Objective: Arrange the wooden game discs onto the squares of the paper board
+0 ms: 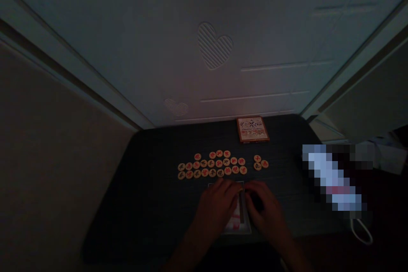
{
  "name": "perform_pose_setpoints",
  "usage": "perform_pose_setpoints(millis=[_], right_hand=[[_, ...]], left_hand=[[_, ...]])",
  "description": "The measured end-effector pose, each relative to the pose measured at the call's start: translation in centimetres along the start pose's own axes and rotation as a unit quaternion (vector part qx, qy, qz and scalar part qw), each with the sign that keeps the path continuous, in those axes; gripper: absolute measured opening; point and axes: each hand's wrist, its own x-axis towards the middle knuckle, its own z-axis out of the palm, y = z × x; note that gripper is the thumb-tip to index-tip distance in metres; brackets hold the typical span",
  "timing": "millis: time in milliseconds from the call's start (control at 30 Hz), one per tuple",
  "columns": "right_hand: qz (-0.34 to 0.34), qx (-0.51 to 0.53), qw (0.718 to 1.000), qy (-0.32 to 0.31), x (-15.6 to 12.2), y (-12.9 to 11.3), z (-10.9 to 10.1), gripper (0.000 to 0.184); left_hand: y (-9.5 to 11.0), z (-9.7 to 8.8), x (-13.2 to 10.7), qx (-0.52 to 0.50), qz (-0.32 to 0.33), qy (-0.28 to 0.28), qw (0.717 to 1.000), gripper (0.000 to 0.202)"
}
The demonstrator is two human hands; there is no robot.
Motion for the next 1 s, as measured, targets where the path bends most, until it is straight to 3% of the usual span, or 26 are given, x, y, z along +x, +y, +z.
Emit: perform_pose_setpoints(millis=[200, 600, 1000], right_hand=[[0.002, 0.001, 1.0, -0.005, -0.1, 0.3, 0.1, 0.021], [0.004, 0.007, 1.0, 0.0, 0.0, 0.1, 0.1, 0.02], [-0.005, 0.002, 1.0, -0.008, 0.1, 0.2, 0.1, 0.02]], left_hand=[[-0.1, 0.0, 0.1, 0.006, 0.003, 0.005, 1.0, 0.027], [-1.1, 1.3, -0.3, 0.031, 0.017, 0.065, 0.997, 0.016], [-0.9, 1.4, -0.1, 0.048, 0.018, 0.071, 0.996, 0.012]])
